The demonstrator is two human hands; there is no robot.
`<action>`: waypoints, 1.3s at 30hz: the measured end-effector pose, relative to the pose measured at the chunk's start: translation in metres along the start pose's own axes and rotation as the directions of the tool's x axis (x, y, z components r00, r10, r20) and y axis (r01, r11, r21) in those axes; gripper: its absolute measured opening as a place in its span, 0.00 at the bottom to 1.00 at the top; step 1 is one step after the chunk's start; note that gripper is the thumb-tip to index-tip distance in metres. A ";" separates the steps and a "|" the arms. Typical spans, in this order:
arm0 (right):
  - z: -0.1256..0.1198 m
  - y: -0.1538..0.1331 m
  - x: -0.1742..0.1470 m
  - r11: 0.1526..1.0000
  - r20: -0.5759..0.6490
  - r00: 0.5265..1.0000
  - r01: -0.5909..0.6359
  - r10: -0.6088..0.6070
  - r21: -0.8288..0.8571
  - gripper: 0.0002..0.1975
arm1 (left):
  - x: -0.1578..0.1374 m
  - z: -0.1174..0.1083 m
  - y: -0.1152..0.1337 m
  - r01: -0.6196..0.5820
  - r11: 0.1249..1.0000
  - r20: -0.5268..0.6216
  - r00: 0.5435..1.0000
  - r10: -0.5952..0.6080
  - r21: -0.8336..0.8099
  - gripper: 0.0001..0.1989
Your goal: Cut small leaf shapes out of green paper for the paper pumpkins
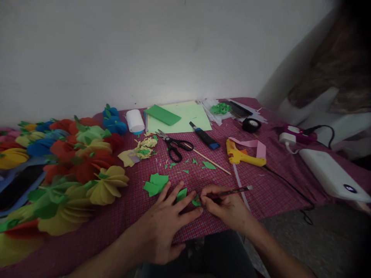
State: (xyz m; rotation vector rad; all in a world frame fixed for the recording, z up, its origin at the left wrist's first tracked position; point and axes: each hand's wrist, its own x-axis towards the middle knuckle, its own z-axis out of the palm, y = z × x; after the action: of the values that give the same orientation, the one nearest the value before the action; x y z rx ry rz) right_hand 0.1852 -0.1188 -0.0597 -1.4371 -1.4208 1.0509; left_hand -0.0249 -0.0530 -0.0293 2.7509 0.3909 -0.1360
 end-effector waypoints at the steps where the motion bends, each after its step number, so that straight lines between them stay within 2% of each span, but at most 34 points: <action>1: 0.000 0.000 0.000 1.000 -0.003 1.000 0.004 -0.004 0.000 0.05 | 0.000 0.000 0.000 0.001 1.000 0.001 1.000 -0.001 -0.001 0.45; 5: -0.002 -0.003 0.000 0.999 -0.010 1.000 0.021 -0.021 -0.038 0.05 | 0.000 0.000 0.000 0.003 1.000 -0.004 1.000 -0.003 -0.010 0.45; 10: -0.007 -0.006 0.000 1.000 -0.089 0.996 0.006 -0.004 0.017 0.06 | 0.000 0.002 -0.001 0.004 1.000 0.007 1.000 -0.004 -0.001 0.46; 17: -0.006 -0.010 0.000 0.999 0.019 1.000 0.010 -0.009 -0.042 0.07 | -0.001 0.002 -0.002 -0.008 1.000 -0.005 1.000 0.008 -0.005 0.47; 30: -0.004 -0.009 0.003 0.999 0.028 0.999 0.046 -0.046 -0.012 0.07 | 0.000 0.000 -0.001 -0.005 1.000 0.013 1.000 0.005 0.014 0.46; 32: -0.006 -0.008 0.001 0.999 -0.007 0.999 0.034 -0.034 0.038 0.07 | -0.001 0.000 -0.001 -0.007 1.000 0.012 1.000 0.007 0.012 0.46; 35: -0.010 -0.003 -0.002 0.986 -0.146 0.989 0.010 0.014 0.166 0.05 | -0.002 0.002 -0.002 -0.015 1.000 -0.006 1.000 0.015 0.008 0.46; 39: -0.010 0.007 -0.003 0.942 -0.343 0.939 0.118 -0.003 0.314 0.04 | -0.002 0.001 -0.002 -0.026 1.000 -0.046 0.999 0.027 0.014 0.44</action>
State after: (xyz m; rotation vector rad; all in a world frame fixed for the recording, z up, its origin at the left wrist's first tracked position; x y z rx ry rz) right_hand 0.1966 -0.1222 -0.0639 -1.2457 -0.9819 0.9002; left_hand -0.0271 -0.0525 -0.0307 2.7749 0.3669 -0.0690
